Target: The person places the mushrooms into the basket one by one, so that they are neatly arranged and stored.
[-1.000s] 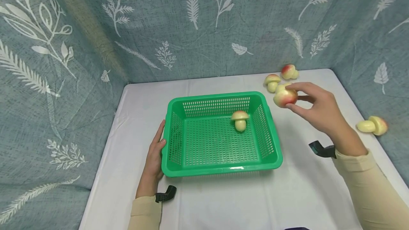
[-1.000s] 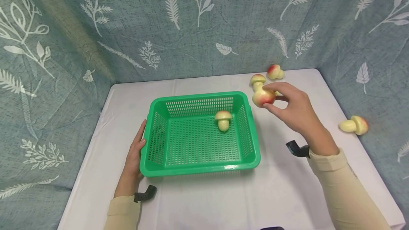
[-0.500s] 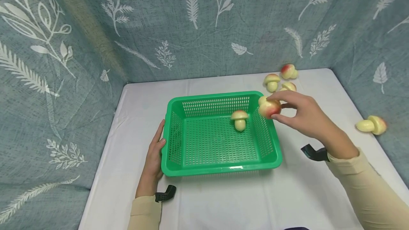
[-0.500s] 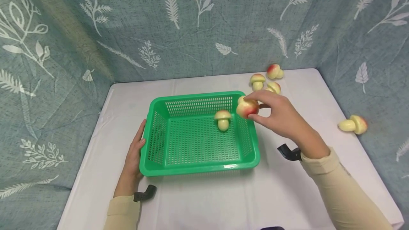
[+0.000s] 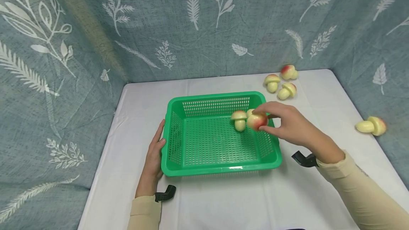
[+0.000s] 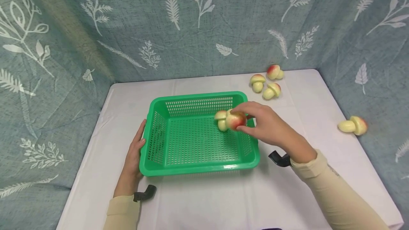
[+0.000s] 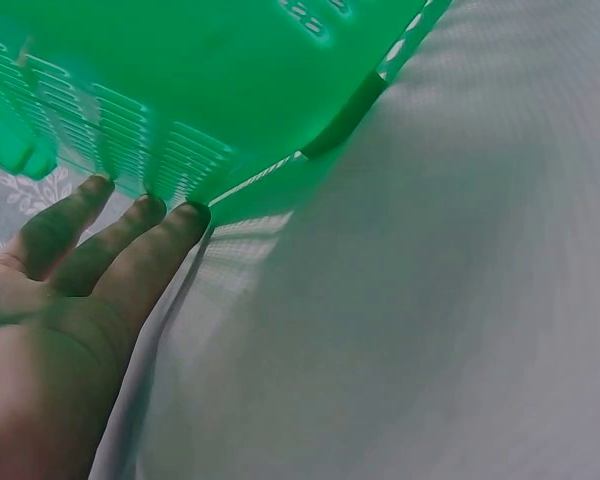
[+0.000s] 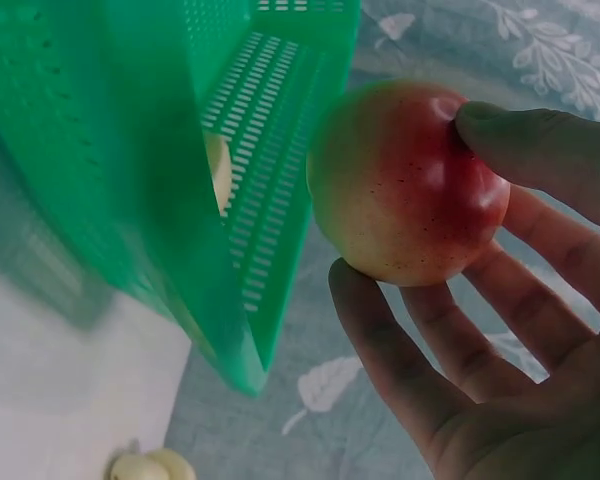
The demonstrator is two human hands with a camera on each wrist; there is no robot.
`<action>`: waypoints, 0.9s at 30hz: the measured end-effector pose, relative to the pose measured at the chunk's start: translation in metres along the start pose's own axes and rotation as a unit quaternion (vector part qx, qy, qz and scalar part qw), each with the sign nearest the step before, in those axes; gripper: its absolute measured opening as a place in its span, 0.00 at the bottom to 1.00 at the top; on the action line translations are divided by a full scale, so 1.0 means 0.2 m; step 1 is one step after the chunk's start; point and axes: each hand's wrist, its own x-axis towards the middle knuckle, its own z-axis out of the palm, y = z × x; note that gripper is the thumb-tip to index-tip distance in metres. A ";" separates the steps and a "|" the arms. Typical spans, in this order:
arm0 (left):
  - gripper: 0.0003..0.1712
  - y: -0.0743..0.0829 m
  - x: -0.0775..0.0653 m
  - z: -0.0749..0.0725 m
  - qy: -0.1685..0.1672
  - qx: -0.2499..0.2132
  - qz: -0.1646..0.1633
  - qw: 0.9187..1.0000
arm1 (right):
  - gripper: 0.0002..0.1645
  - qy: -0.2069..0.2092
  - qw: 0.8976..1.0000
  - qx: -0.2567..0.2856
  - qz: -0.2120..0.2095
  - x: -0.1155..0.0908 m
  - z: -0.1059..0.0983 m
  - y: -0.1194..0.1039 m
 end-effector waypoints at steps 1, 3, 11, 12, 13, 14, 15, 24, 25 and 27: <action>0.40 0.00 0.00 0.00 0.000 -0.001 0.000 1.000 | 0.30 -0.002 1.000 0.002 0.001 0.00 0.01 0.00; 0.40 0.00 0.00 0.00 0.002 -0.003 -0.002 1.000 | 0.30 -0.007 1.000 0.006 0.001 0.00 0.02 0.00; 0.40 0.00 0.01 0.00 0.002 0.001 0.003 1.000 | 0.29 -0.020 1.000 0.009 -0.003 0.00 0.07 0.00; 0.40 0.00 0.01 0.00 0.003 0.001 0.003 1.000 | 0.29 -0.023 1.000 0.009 -0.004 0.00 0.07 0.00; 0.40 -0.01 0.01 0.00 0.003 0.000 0.003 1.000 | 0.28 -0.027 1.000 0.009 -0.005 0.00 0.08 0.00; 0.41 0.00 0.01 0.00 0.003 0.001 0.003 1.000 | 0.28 -0.031 0.999 0.006 -0.007 0.00 0.09 0.00; 0.41 0.00 0.01 0.00 0.002 0.001 0.003 1.000 | 0.28 -0.034 0.999 0.004 -0.008 0.00 0.10 0.00; 0.40 0.00 0.01 0.00 0.002 0.004 0.000 1.000 | 0.30 -0.057 0.998 0.002 -0.006 0.00 0.13 -0.01; 0.40 -0.01 0.01 0.00 0.002 0.004 -0.001 1.000 | 0.31 -0.060 0.998 0.001 -0.005 0.00 0.13 -0.01; 0.40 -0.01 0.01 -0.01 0.004 0.006 -0.001 1.000 | 0.31 -0.069 0.998 -0.001 -0.003 0.00 0.14 -0.01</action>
